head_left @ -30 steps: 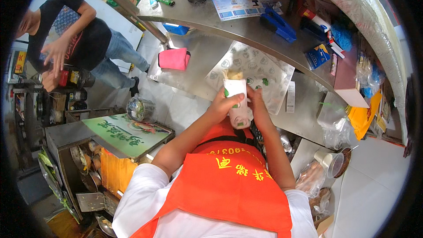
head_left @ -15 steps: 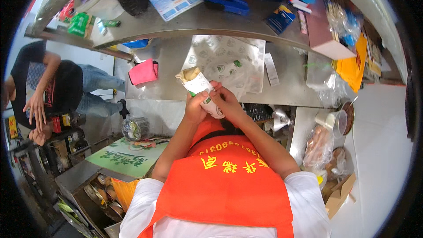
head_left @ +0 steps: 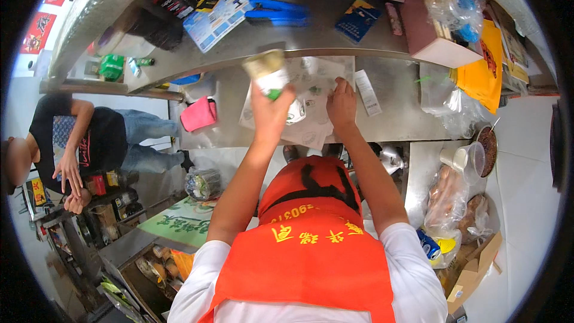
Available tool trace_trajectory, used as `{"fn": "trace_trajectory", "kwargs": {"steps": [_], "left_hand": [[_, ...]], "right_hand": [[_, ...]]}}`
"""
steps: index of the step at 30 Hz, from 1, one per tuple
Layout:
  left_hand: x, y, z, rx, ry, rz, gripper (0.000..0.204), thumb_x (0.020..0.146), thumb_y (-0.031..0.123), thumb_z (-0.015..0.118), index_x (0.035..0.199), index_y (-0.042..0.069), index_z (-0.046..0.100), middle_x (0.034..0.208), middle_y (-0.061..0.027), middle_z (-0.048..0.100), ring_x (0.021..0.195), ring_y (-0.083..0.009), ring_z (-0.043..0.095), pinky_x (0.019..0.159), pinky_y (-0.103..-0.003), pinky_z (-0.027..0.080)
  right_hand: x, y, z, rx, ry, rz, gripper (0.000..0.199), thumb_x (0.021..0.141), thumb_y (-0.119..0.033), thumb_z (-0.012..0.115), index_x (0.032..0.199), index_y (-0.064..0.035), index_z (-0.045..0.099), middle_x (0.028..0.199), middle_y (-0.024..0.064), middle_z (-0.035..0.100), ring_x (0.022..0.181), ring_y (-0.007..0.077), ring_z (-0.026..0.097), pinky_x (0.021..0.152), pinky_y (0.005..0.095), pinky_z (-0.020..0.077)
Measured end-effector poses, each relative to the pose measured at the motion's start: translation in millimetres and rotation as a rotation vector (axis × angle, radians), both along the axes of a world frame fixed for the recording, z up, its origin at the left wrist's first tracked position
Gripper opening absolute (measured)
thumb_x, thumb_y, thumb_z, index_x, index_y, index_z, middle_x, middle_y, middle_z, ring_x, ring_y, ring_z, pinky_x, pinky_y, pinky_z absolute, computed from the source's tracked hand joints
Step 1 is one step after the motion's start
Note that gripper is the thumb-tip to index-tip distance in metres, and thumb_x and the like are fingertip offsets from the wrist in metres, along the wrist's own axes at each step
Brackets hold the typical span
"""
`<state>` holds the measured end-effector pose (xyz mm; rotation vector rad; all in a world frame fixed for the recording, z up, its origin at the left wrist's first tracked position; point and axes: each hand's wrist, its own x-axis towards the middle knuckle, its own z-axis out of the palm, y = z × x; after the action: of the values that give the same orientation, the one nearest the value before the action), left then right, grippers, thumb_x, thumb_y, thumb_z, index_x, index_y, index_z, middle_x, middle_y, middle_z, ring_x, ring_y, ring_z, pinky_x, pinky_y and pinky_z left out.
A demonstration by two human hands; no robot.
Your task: The person prepares two wraps by placing a flatbread on a wooden board, adding mixed vegetables and sauces, then folding and wrapping them in paper. The finished wraps are placed into a yellow delivery bag.
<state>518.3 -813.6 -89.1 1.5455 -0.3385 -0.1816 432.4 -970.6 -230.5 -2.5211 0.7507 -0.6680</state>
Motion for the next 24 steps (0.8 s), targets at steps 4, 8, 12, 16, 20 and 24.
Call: {"fn": "trace_trajectory", "kwargs": {"steps": [4,8,12,16,20,24], "left_hand": [[-9,-41,-38,0.266,-0.15,-0.121,0.06,0.072,0.015,0.075,0.126,0.001,0.051,0.112,-0.0202,0.064,0.098,-0.0301,0.066,0.085,-0.039,0.051],[-22,-39,-96,0.435,-0.498,-0.222,0.072,0.069,0.012,0.079,0.133,0.002,0.049,0.12,-0.0217,0.062,0.109,-0.0399,0.06,0.092,-0.044,0.05],[-32,-20,-116,0.611,-0.372,-0.27,0.066,0.07,0.012,0.078,0.129,0.004,0.051,0.118,-0.0195,0.062,0.109,-0.0383,0.06,0.091,-0.043,0.05],[-29,-19,-109,0.902,-0.533,-0.457,0.059,0.073,0.016,0.076,0.127,0.006,0.052,0.116,-0.0171,0.063,0.107,-0.0363,0.062,0.088,-0.043,0.051],[-39,-39,-139,1.365,-0.722,-0.534,0.055,0.078,0.022,0.07,0.127,0.007,0.051,0.113,-0.0165,0.063,0.102,-0.0363,0.063,0.086,-0.044,0.051],[-43,-46,-131,1.21,-0.723,-0.491,0.056,0.081,0.021,0.065,0.131,0.004,0.049,0.11,-0.0159,0.06,0.102,-0.0353,0.059,0.085,-0.047,0.049]], "right_hand": [[-6,-3,9,0.379,-0.192,0.09,0.018,0.087,-0.007,0.063,0.102,-0.0006,0.056,0.094,0.0185,0.061,0.088,0.0363,0.059,0.076,0.043,0.0474],[1,-3,14,0.633,-0.475,0.035,0.01,0.093,-0.008,0.055,0.098,0.0002,0.055,0.085,0.0168,0.06,0.079,0.0302,0.059,0.071,0.0383,0.0469],[7,-6,2,1.139,-0.545,0.02,0.011,0.096,-0.012,0.054,0.095,-0.0015,0.051,0.079,0.0076,0.055,0.073,0.0155,0.053,0.067,0.0299,0.0443],[3,-17,20,1.167,-0.622,0.036,0.012,0.097,-0.013,0.055,0.093,-0.0034,0.05,0.077,0.0003,0.05,0.07,0.0093,0.046,0.065,0.0259,0.0418],[-6,-4,46,1.06,-0.458,0.221,0.012,0.097,-0.014,0.056,0.096,-0.0028,0.051,0.078,-0.0004,0.05,0.07,0.0076,0.044,0.064,0.0246,0.0407],[-16,-1,49,1.133,-0.464,0.166,0.012,0.096,-0.012,0.055,0.101,-0.0022,0.053,0.079,0.0003,0.053,0.07,0.0077,0.045,0.064,0.0234,0.04]]}}
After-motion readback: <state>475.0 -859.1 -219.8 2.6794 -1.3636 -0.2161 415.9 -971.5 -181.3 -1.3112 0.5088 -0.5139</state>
